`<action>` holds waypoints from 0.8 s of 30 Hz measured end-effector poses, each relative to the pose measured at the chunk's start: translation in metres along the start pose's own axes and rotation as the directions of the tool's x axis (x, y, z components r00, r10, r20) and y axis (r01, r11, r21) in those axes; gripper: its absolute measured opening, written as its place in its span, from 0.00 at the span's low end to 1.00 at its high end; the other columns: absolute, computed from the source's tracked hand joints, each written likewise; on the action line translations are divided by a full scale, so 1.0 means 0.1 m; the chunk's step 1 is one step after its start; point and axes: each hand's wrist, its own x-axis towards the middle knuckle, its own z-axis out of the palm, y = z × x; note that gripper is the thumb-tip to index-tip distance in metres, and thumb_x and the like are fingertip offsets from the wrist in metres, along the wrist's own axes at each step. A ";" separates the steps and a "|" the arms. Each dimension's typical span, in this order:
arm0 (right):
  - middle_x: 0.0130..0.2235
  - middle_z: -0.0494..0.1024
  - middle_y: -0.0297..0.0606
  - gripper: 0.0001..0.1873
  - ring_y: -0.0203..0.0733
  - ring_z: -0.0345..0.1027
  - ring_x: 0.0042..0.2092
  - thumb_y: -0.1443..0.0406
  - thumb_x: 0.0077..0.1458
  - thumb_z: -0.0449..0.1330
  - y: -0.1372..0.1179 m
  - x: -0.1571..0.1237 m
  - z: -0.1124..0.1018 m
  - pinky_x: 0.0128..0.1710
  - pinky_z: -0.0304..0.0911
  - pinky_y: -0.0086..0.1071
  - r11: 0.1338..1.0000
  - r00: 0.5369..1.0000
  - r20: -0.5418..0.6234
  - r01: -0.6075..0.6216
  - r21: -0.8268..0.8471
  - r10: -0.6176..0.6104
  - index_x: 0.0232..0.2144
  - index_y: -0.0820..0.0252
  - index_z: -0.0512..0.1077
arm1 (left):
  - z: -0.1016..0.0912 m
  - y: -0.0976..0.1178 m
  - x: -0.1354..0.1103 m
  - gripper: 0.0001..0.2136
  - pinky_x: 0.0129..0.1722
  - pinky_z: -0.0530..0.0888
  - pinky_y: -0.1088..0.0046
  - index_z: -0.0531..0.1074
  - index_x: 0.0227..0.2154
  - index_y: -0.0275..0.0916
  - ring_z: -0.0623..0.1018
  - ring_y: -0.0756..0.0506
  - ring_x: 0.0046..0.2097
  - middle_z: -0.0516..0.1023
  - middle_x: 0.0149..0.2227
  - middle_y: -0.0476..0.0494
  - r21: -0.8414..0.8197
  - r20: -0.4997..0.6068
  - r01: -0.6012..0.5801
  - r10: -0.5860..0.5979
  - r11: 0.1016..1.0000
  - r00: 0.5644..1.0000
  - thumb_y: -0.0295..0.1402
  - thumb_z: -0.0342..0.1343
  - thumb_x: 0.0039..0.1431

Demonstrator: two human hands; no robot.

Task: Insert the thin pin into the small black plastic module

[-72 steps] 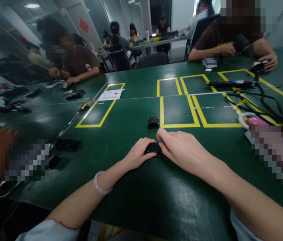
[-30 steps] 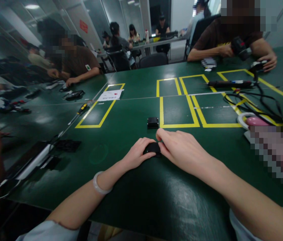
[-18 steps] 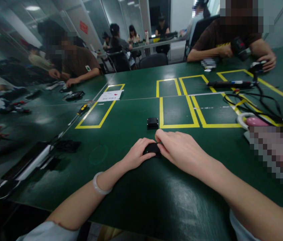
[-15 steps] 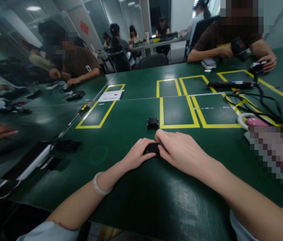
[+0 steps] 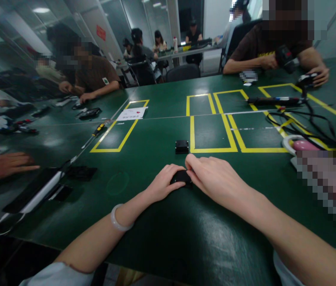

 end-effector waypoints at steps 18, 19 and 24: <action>0.31 0.74 0.34 0.03 0.39 0.67 0.30 0.64 0.61 0.50 0.01 0.00 0.01 0.27 0.52 0.31 0.999 0.999 -0.039 -0.016 -0.043 0.014 0.35 0.57 0.61 | 0.00 -0.01 0.00 0.16 0.49 0.66 0.63 0.64 0.50 0.41 0.68 0.41 0.49 0.70 0.48 0.42 0.010 0.000 0.002 -0.002 1.000 1.000 0.41 0.53 0.62; 0.31 0.74 0.34 0.03 0.39 0.67 0.30 0.64 0.61 0.49 0.01 0.00 0.01 0.28 0.52 0.31 0.999 0.999 -0.041 -0.014 -0.047 0.012 0.35 0.57 0.61 | 0.00 -0.01 0.00 0.16 0.49 0.66 0.63 0.64 0.50 0.41 0.68 0.41 0.49 0.70 0.48 0.42 0.009 -0.001 0.002 -0.002 1.000 1.000 0.41 0.53 0.62; 0.28 0.74 0.35 0.10 0.42 0.67 0.30 0.58 0.62 0.48 -0.01 0.01 0.00 0.29 0.53 0.32 0.993 0.999 -0.037 -0.037 -0.109 0.033 0.35 0.57 0.62 | 0.00 -0.01 0.00 0.16 0.50 0.66 0.63 0.64 0.50 0.41 0.68 0.41 0.49 0.70 0.49 0.42 -0.002 0.003 -0.003 0.003 1.000 1.000 0.41 0.53 0.62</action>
